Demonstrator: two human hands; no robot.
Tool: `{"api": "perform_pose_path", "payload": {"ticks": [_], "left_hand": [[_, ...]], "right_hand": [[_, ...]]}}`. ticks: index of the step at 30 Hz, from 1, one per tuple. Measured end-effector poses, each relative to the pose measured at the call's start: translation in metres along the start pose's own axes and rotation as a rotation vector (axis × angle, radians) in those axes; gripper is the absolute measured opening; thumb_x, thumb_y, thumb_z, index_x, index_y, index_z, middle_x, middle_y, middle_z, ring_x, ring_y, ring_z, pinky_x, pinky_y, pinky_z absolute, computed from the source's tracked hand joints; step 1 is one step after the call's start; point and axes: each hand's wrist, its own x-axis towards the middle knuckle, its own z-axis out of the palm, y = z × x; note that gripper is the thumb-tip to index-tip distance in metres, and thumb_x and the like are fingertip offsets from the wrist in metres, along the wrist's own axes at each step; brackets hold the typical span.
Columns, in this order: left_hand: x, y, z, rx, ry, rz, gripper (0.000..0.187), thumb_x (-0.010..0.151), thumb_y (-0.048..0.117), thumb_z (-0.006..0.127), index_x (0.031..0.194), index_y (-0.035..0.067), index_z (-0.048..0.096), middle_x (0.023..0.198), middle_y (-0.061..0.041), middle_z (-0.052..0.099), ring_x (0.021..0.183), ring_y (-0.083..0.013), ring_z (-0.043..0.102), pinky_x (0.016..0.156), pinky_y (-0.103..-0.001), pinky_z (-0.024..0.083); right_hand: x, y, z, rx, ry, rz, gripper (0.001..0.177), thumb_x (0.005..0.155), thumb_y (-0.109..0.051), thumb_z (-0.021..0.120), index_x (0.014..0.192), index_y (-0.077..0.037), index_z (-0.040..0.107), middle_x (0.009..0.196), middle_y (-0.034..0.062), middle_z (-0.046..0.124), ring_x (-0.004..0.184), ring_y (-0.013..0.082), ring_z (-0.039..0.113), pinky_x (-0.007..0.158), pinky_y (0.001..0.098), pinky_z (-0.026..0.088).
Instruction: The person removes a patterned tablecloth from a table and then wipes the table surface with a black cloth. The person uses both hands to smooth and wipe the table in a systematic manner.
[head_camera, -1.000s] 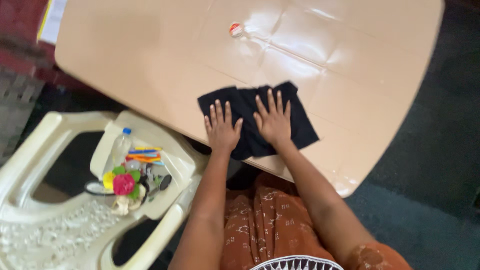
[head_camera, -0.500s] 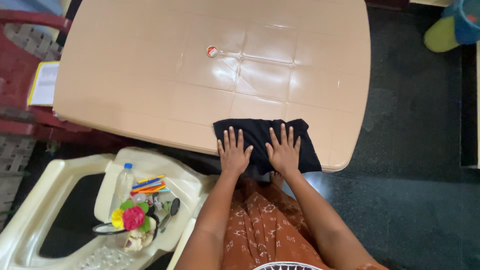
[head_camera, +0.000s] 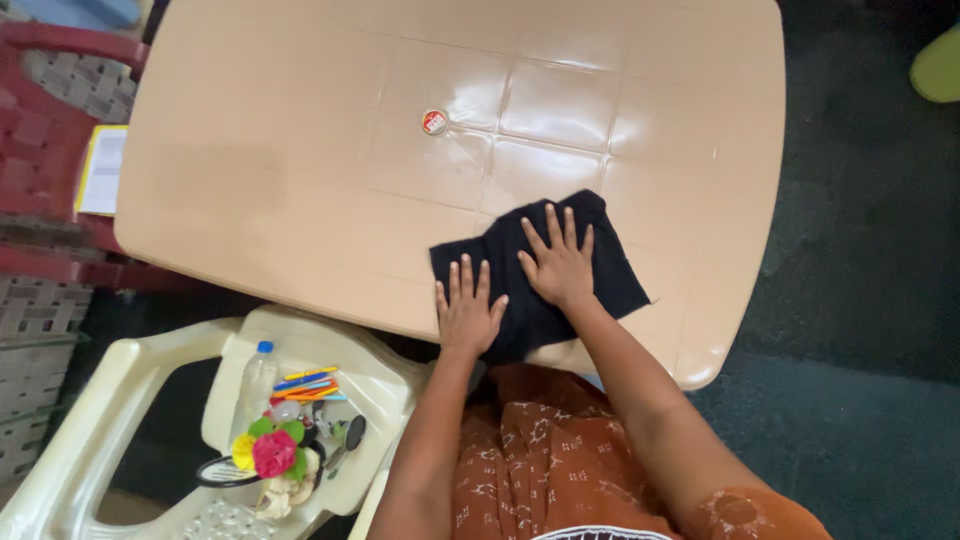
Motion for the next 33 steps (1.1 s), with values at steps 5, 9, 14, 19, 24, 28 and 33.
{"api": "perform_pose_path", "payload": {"ticks": [5, 9, 14, 19, 24, 28, 33], "left_hand": [[0.051, 0.009, -0.005, 0.024, 0.023, -0.05, 0.077, 0.095, 0.054, 0.055, 0.16, 0.019, 0.033, 0.169, -0.016, 0.02, 0.156, -0.0358, 0.019, 0.121, -0.063, 0.015], [0.078, 0.014, 0.0, 0.017, 0.086, -0.091, 0.075, 0.096, 0.053, 0.055, 0.16, 0.018, 0.034, 0.169, -0.016, 0.02, 0.155, -0.0368, 0.019, 0.121, -0.063, 0.015], [0.072, 0.031, 0.002, 0.006, 0.077, -0.189, 0.074, 0.1, 0.054, 0.05, 0.162, 0.018, 0.031, 0.17, -0.016, 0.018, 0.156, -0.0364, 0.016, 0.122, -0.063, 0.013], [0.089, 0.081, 0.008, -0.047, -0.044, -0.193, 0.079, 0.1, 0.059, 0.044, 0.162, 0.016, 0.025, 0.17, -0.019, 0.012, 0.157, -0.037, 0.008, 0.122, -0.061, 0.006], [0.107, 0.157, 0.024, -0.061, -0.08, 0.006, 0.086, 0.097, 0.063, 0.044, 0.162, 0.012, 0.023, 0.17, -0.022, 0.008, 0.157, -0.0387, 0.004, 0.123, -0.058, 0.003], [0.103, 0.198, 0.04, -0.059, -0.121, 0.2, 0.086, 0.098, 0.064, 0.043, 0.163, 0.012, 0.024, 0.171, -0.021, 0.009, 0.158, -0.038, 0.004, 0.125, -0.057, 0.002], [0.082, 0.204, 0.059, -0.051, -0.079, 0.458, 0.08, 0.098, 0.065, 0.042, 0.161, 0.017, 0.028, 0.172, -0.017, 0.013, 0.16, -0.0328, 0.009, 0.127, -0.054, 0.005]], "right_hand": [[0.044, 0.008, 0.001, 0.012, 0.022, -0.087, 0.061, 0.1, -0.054, 0.049, 0.156, -0.032, 0.046, 0.169, 0.0131, 0.026, 0.157, 0.0399, 0.018, 0.121, 0.0684, 0.014], [0.067, 0.015, 0.007, 0.031, -0.01, -0.132, 0.061, 0.099, -0.054, 0.051, 0.156, -0.031, 0.047, 0.168, 0.014, 0.028, 0.156, 0.0397, 0.019, 0.119, 0.0687, 0.013], [0.095, 0.049, 0.0, 0.063, -0.055, -0.237, 0.061, 0.101, -0.058, 0.05, 0.157, -0.035, 0.045, 0.17, 0.0084, 0.029, 0.157, 0.0357, 0.02, 0.122, 0.069, 0.011], [0.089, 0.125, -0.023, 0.043, -0.086, -0.02, 0.063, 0.1, -0.06, 0.048, 0.157, -0.034, 0.043, 0.169, 0.0097, 0.027, 0.156, 0.0394, 0.017, 0.117, 0.0729, 0.008], [0.037, 0.202, -0.04, 0.011, -0.024, 0.172, 0.063, 0.102, -0.058, 0.046, 0.16, -0.032, 0.04, 0.171, 0.0128, 0.024, 0.157, 0.0414, 0.015, 0.117, 0.0734, 0.009], [-0.009, 0.246, -0.05, -0.018, -0.003, 0.301, 0.063, 0.103, -0.056, 0.045, 0.161, -0.03, 0.039, 0.171, 0.0162, 0.022, 0.156, 0.0456, 0.014, 0.116, 0.0747, 0.011], [-0.056, 0.23, -0.023, -0.097, 0.086, 0.463, 0.061, 0.108, -0.049, 0.044, 0.163, -0.024, 0.039, 0.172, 0.022, 0.023, 0.156, 0.0505, 0.017, 0.116, 0.0772, 0.016]]}}
